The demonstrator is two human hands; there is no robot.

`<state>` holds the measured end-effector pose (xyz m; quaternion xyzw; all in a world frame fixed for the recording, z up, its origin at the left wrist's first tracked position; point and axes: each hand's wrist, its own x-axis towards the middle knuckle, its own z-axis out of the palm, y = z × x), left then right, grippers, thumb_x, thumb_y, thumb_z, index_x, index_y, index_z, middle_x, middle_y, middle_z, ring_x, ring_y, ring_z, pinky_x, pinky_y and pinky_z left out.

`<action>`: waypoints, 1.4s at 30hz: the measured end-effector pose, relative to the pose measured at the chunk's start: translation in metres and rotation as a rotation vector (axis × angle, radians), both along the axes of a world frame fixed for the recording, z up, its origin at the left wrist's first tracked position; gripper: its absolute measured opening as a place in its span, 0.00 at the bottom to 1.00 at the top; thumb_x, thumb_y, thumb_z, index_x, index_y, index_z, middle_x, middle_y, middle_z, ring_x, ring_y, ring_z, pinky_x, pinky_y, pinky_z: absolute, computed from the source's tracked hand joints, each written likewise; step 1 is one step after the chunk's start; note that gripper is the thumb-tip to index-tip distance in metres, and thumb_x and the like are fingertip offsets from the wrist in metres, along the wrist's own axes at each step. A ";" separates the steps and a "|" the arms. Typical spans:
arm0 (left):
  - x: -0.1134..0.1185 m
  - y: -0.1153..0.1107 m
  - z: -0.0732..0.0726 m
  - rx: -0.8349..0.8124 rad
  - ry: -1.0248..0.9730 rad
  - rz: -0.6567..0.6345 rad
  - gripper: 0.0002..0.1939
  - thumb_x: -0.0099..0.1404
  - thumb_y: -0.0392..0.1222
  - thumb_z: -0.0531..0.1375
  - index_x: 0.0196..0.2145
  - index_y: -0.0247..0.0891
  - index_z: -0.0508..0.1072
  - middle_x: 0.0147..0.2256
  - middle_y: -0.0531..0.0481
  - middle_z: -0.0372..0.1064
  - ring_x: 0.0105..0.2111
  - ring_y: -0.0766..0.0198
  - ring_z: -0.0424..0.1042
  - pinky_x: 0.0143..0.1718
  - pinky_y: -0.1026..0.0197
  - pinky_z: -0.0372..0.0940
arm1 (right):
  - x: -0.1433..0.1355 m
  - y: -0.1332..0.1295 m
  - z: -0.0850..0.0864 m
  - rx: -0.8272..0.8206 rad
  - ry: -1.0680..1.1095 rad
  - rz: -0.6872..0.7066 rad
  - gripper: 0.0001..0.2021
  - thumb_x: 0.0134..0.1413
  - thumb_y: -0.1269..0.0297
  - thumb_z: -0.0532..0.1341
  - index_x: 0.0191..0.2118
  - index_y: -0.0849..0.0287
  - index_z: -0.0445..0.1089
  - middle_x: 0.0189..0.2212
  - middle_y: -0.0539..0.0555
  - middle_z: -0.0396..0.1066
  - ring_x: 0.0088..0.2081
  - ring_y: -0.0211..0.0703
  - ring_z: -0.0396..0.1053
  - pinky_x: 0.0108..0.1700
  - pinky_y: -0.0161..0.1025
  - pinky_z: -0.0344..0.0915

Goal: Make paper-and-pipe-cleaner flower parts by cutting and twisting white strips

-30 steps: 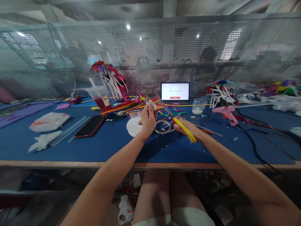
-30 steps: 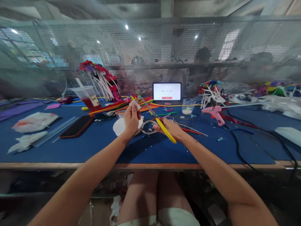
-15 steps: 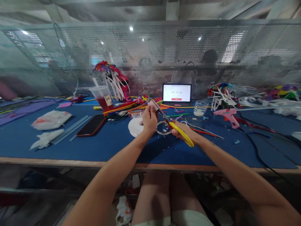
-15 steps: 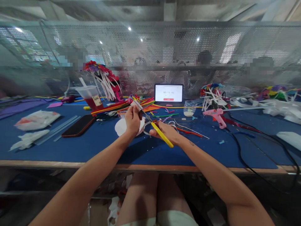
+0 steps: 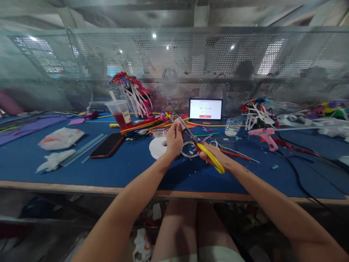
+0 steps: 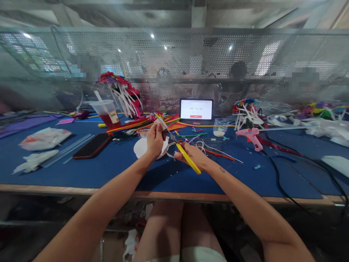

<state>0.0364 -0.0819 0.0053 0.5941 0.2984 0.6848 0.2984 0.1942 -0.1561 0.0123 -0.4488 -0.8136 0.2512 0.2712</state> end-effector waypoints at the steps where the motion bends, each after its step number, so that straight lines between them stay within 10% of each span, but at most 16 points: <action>1: 0.000 0.000 0.000 0.004 0.005 0.003 0.18 0.63 0.54 0.50 0.23 0.39 0.60 0.16 0.57 0.51 0.15 0.72 0.52 0.16 0.66 0.47 | 0.000 0.000 -0.001 0.004 0.003 0.001 0.36 0.43 0.29 0.40 0.40 0.58 0.59 0.25 0.51 0.60 0.24 0.40 0.60 0.27 0.39 0.59; 42: 0.005 -0.002 0.000 -0.051 -0.027 0.022 0.21 0.60 0.58 0.51 0.21 0.38 0.60 0.16 0.57 0.51 0.14 0.74 0.50 0.14 0.68 0.47 | -0.005 0.003 -0.013 0.216 -0.275 -0.143 0.17 0.57 0.48 0.48 0.37 0.59 0.60 0.29 0.58 0.70 0.31 0.49 0.69 0.31 0.40 0.58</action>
